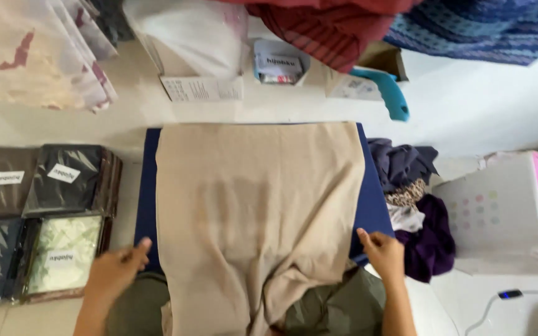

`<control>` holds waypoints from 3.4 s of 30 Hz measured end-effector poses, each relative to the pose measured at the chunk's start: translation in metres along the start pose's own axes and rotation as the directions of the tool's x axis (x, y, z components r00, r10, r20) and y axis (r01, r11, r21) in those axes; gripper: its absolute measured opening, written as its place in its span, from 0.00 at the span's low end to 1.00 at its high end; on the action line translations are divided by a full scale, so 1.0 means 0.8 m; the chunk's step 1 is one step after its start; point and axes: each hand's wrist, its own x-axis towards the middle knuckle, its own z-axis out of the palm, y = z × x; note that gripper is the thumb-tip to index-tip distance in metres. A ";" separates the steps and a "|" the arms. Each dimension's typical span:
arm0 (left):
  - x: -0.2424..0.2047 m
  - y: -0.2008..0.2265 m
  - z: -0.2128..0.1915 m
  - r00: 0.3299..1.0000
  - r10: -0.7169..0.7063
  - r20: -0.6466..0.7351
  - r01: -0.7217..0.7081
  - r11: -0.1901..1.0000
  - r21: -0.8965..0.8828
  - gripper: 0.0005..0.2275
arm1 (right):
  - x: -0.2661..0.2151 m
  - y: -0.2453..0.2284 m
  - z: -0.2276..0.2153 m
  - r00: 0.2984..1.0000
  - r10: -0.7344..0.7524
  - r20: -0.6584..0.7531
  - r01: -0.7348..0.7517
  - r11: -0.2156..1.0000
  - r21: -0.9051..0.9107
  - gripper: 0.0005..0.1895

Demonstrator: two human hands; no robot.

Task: Cleaning a piece of fabric with a lint roller and then folding it neatly.

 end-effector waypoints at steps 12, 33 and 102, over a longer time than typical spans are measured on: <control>-0.039 -0.002 0.063 0.986 0.074 -0.148 -0.090 0.990 -0.108 0.26 | -0.049 -0.006 0.043 0.990 0.070 0.122 -0.127 0.817 0.563 0.13; 0.056 -0.070 0.096 0.928 0.190 -0.319 -0.224 0.972 -0.072 0.13 | 0.092 -0.054 -0.084 0.872 -0.340 -0.351 0.344 0.937 -0.054 0.14; 0.048 0.116 0.094 0.792 0.579 -0.194 -0.487 0.791 0.370 0.25 | 0.035 -0.370 0.348 0.797 -0.573 0.189 0.603 0.764 -0.230 0.27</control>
